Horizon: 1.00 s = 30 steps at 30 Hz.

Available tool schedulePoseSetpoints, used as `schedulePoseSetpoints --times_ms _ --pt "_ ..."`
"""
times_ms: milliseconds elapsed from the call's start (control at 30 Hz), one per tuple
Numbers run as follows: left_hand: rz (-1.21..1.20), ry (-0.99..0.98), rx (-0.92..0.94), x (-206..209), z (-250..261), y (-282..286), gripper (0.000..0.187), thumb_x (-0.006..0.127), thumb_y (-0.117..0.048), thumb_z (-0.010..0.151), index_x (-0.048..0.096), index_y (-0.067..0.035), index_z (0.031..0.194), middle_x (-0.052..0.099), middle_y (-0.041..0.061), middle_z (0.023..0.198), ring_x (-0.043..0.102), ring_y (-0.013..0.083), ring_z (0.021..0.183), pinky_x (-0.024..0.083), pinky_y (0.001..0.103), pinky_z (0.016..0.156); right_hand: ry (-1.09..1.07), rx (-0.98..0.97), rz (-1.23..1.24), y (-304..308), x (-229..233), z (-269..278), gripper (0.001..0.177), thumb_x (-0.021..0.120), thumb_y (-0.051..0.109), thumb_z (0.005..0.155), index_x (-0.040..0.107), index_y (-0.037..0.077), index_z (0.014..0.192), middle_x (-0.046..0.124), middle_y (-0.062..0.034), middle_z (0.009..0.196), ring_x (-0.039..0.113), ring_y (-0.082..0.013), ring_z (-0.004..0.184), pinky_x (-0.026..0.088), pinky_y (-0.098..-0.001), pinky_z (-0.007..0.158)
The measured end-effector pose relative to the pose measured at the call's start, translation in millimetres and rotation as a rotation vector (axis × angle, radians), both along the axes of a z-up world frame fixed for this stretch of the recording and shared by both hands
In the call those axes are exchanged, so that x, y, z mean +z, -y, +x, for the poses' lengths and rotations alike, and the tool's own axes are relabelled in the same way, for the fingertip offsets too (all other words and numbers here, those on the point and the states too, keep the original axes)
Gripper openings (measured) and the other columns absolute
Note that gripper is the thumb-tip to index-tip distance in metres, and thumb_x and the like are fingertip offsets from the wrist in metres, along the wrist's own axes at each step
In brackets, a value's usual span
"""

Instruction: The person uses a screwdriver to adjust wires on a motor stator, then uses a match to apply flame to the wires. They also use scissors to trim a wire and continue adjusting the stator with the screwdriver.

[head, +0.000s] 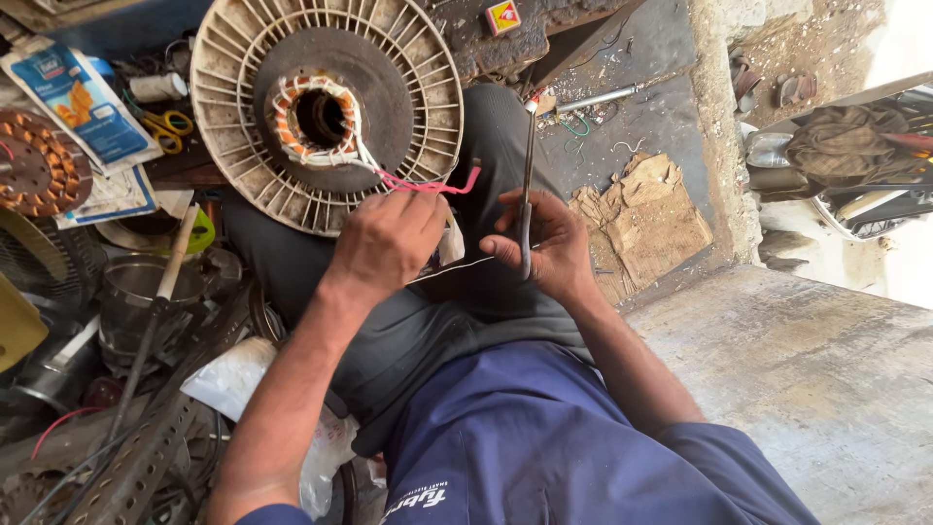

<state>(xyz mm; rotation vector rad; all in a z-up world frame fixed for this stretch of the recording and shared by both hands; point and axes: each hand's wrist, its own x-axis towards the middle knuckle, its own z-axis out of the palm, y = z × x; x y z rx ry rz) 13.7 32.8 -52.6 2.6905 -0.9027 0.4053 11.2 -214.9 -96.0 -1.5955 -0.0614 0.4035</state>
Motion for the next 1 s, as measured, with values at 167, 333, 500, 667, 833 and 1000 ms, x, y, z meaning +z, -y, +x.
schedulePoseSetpoints --times_ms 167,333,500,667,833,1000 --pt "-0.673 -0.142 0.114 17 -7 8 0.018 0.074 -0.011 0.097 0.071 -0.006 0.114 0.071 0.010 0.097 0.071 0.0259 0.085 0.058 0.036 0.072 0.050 0.186 -0.008 1 13 6 0.069 0.096 0.031 0.074 0.065 0.005 0.130 0.069 -0.0006 0.099 0.066 -0.0074 0.090 0.055 -0.0227 0.079" --pt "-0.822 -0.224 0.198 29 -4 15 0.009 0.068 -0.009 0.104 0.068 -0.003 0.110 0.069 0.010 0.093 0.071 0.0257 0.082 0.056 0.037 0.069 0.235 0.349 -0.195 -4 31 10 0.078 0.097 0.043 0.064 0.069 0.006 0.126 0.073 -0.0023 0.095 0.070 -0.0086 0.078 0.058 -0.0244 0.070" --pt "-0.691 -0.158 0.187 34 -2 17 0.006 0.069 -0.006 0.101 0.067 -0.002 0.105 0.068 0.010 0.092 0.068 0.0296 0.082 0.054 0.041 0.070 0.359 0.355 -0.265 -14 39 8 0.080 0.098 0.045 0.063 0.069 0.005 0.126 0.074 -0.0057 0.093 0.070 -0.0124 0.075 0.058 -0.0279 0.067" --pt "-0.644 -0.145 0.185 37 -1 13 0.012 0.072 -0.002 0.095 0.069 -0.001 0.106 0.066 0.010 0.089 0.066 0.0299 0.078 0.053 0.041 0.067 0.526 0.345 -0.307 -15 39 14 0.079 0.098 0.045 0.066 0.068 0.004 0.127 0.072 -0.0081 0.091 0.073 -0.0178 0.079 0.058 -0.0322 0.069" --pt "-0.653 -0.146 0.141 35 0 9 0.012 0.074 -0.002 0.094 0.069 -0.002 0.105 0.065 0.009 0.088 0.065 0.0284 0.076 0.052 0.039 0.066 0.513 0.328 -0.290 -17 32 15 0.080 0.097 0.046 0.065 0.069 0.004 0.128 0.072 -0.0082 0.088 0.073 -0.0188 0.075 0.057 -0.0317 0.065" --pt "-0.629 -0.144 0.159 36 0 8 0.008 0.072 -0.001 0.095 0.068 -0.002 0.102 0.064 0.008 0.085 0.064 0.0269 0.075 0.051 0.040 0.066 0.552 0.297 -0.324 -19 26 14 0.078 0.097 0.046 0.065 0.070 0.005 0.126 0.069 -0.0077 0.083 0.072 -0.0191 0.070 0.056 -0.0322 0.062"
